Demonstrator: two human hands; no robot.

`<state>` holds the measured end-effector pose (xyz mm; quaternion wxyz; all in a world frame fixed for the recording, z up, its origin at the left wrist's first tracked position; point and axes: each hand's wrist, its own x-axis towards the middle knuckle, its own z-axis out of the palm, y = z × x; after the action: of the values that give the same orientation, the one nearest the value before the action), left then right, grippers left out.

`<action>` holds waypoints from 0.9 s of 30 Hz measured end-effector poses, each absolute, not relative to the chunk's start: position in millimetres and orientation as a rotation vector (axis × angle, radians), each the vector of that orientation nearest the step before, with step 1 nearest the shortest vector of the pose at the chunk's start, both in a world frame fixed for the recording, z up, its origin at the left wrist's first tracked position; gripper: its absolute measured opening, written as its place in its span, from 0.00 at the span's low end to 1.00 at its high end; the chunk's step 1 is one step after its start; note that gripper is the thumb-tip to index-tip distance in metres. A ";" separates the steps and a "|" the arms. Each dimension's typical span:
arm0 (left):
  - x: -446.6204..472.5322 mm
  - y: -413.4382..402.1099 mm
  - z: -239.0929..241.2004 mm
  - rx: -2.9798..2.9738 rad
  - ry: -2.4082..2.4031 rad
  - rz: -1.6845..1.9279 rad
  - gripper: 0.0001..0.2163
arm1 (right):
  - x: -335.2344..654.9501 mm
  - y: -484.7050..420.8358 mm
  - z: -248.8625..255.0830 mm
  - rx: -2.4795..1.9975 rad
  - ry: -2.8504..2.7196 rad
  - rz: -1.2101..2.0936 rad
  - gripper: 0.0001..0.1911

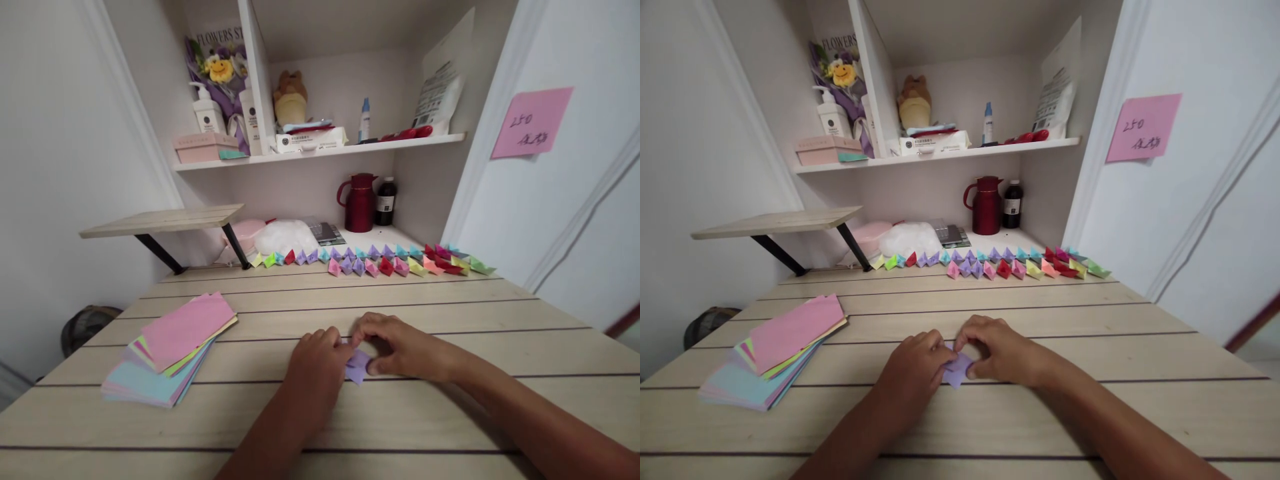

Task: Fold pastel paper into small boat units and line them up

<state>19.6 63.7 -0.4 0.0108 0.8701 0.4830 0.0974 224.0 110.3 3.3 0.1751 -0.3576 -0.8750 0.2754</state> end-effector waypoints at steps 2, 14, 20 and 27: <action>17.3 62.7 -1.0 2.765 1.479 0.284 0.12 | 235.1 112.3 9.3 -0.965 -2.485 0.933 0.19; 5.9 55.1 16.8 2.791 1.426 -0.044 0.16 | 217.6 109.3 -3.5 -0.992 -2.322 0.702 0.10; 5.2 55.9 14.7 2.750 1.453 -0.124 0.16 | 213.7 106.0 -2.7 -0.899 -2.555 0.426 0.12; 9.1 53.0 14.8 2.707 1.600 -0.068 0.15 | 208.2 102.3 -5.4 -0.947 -2.369 0.444 0.14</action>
<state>9.1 53.0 14.8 -0.0016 0.8607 0.5087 -0.0216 208.2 102.3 -5.4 0.2724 -0.3519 -0.8802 0.1650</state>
